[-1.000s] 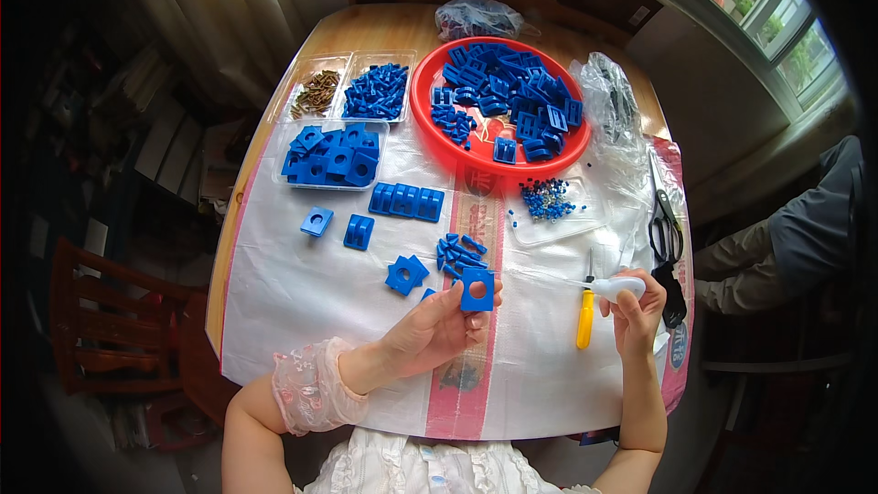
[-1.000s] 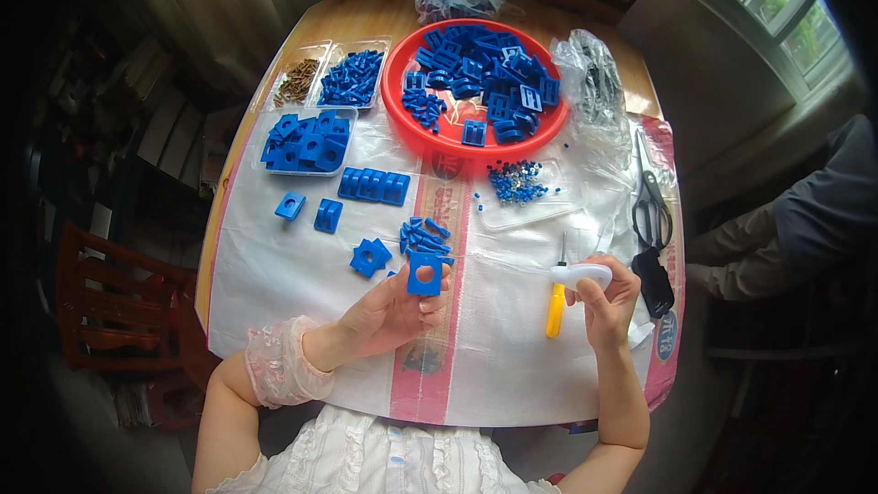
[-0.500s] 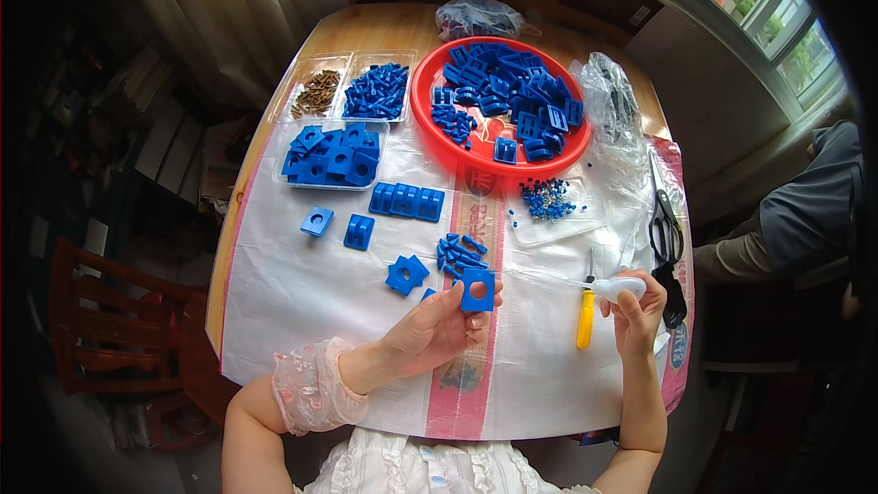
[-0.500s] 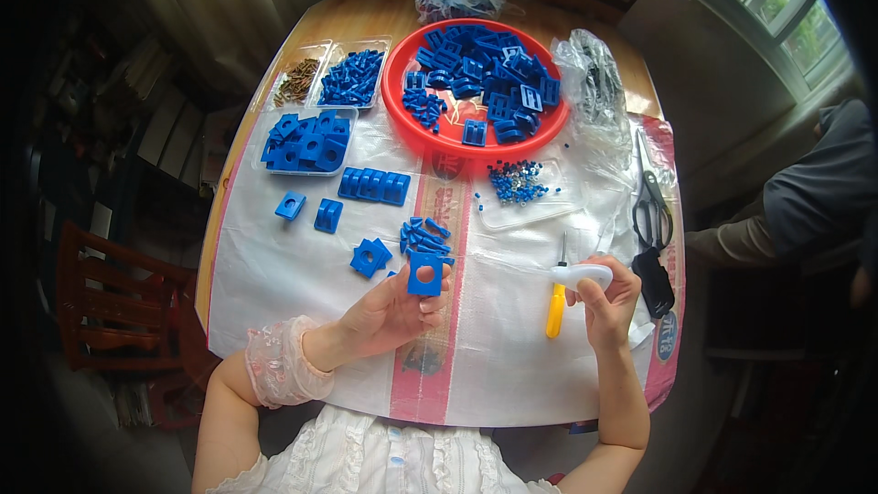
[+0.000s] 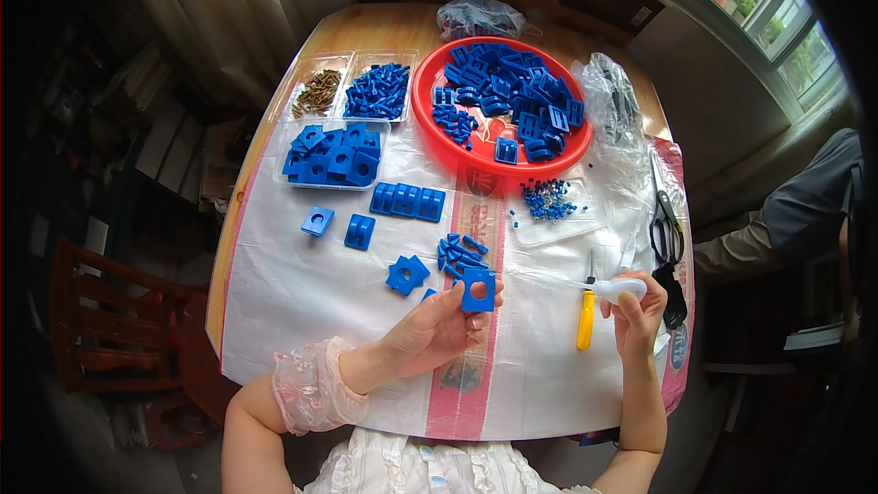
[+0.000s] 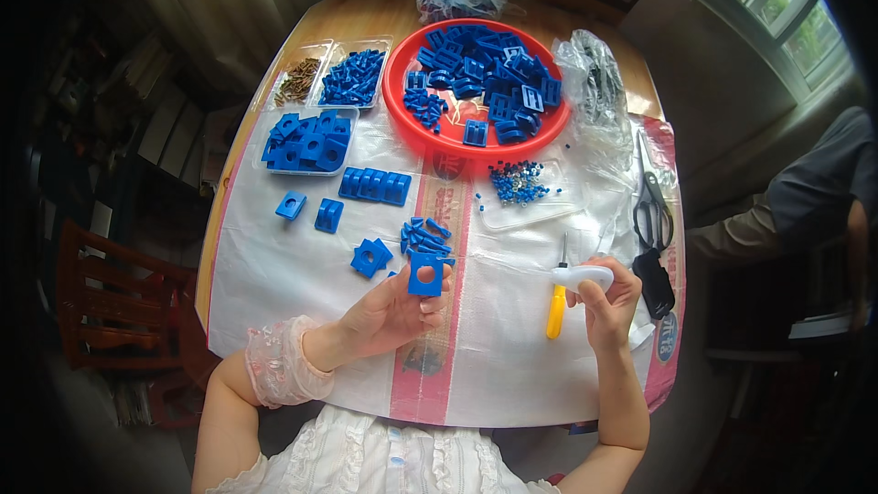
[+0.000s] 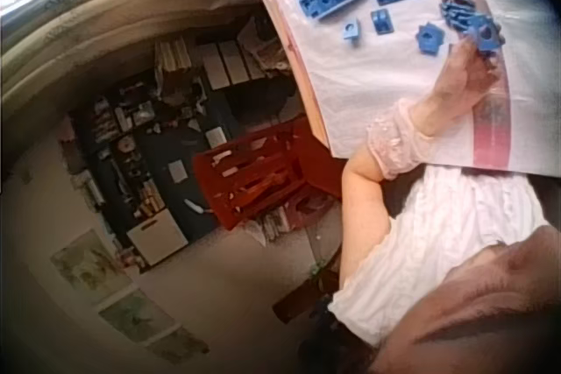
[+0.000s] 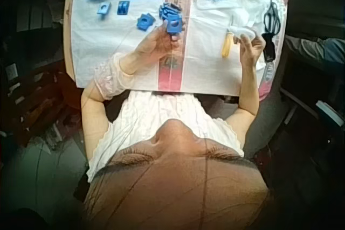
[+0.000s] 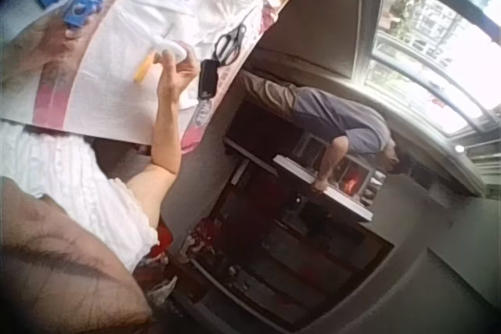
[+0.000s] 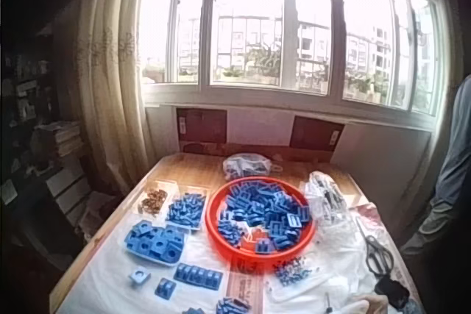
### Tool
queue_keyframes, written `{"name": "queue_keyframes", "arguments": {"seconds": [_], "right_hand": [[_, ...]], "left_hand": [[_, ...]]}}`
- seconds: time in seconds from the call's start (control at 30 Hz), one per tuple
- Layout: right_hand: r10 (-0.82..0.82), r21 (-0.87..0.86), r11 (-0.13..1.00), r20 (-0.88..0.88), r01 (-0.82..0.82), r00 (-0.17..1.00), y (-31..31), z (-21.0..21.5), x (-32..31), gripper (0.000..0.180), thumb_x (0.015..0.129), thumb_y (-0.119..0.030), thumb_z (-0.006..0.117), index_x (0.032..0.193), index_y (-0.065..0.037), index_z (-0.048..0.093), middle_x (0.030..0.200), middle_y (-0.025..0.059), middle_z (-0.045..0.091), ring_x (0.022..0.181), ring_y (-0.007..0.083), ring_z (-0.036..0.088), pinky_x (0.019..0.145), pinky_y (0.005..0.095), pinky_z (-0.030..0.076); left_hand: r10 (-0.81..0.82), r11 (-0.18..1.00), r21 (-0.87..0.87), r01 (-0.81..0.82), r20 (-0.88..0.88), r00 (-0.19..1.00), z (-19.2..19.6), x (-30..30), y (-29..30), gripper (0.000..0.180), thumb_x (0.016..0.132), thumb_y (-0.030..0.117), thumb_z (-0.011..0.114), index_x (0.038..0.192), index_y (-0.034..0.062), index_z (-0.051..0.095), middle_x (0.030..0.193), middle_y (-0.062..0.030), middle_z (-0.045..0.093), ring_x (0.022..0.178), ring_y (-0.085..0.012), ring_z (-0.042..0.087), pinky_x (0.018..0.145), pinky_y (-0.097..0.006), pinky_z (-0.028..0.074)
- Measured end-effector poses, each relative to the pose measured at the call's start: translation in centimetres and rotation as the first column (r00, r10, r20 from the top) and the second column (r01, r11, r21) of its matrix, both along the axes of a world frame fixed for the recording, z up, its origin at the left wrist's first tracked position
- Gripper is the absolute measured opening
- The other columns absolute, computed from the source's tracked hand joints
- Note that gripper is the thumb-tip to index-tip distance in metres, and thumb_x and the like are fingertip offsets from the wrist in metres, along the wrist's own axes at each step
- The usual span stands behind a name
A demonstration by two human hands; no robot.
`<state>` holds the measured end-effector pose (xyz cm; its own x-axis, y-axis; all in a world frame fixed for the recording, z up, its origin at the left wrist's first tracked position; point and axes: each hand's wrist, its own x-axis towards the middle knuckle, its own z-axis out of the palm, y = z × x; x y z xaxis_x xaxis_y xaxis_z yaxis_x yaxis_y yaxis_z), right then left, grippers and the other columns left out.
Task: Assembling blue plastic fixture components by applying glue and joining parts.
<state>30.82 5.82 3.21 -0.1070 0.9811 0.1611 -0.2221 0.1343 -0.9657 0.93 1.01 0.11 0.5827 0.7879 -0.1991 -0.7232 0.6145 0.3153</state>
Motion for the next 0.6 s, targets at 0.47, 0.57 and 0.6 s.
{"name": "queue_keyframes", "arguments": {"seconds": [0.47,0.57,0.6], "right_hand": [[-0.009,0.011,1.0,0.003,0.009,1.0,0.07,-0.07,-0.03,0.024,0.084,-0.017,0.075,0.091,0.003,0.064,0.076,0.0067,0.061,0.059,0.0106,0.055,0.052,0.0257,0.046],[-0.022,0.014,1.0,-0.006,0.022,1.0,0.03,-0.01,-0.18,0.026,0.085,-0.019,0.076,0.091,0.003,0.064,0.076,0.0072,0.062,0.059,0.0105,0.056,0.052,0.0256,0.046],[-0.027,0.014,1.0,-0.01,0.027,1.0,0.01,0.02,-0.23,0.026,0.085,-0.019,0.076,0.091,0.003,0.064,0.077,0.0073,0.062,0.059,0.0104,0.056,0.052,0.0255,0.046]], "left_hand": [[-0.014,1.0,-0.012,0.013,-0.016,1.0,0.45,-0.12,0.1,0.055,0.097,0.048,0.055,0.135,0.0094,0.048,0.109,0.0034,0.055,0.086,-0.0091,0.048,0.083,-0.027,0.043],[-0.012,1.0,-0.013,0.012,-0.02,1.0,0.74,-0.11,0.08,0.055,0.097,0.048,0.056,0.135,0.0093,0.048,0.109,0.0038,0.055,0.086,-0.0089,0.048,0.083,-0.027,0.043],[-0.012,1.0,-0.013,0.012,-0.02,1.0,0.8,-0.11,0.08,0.055,0.097,0.048,0.056,0.135,0.0093,0.048,0.108,0.004,0.055,0.086,-0.0089,0.048,0.083,-0.027,0.043]]}}
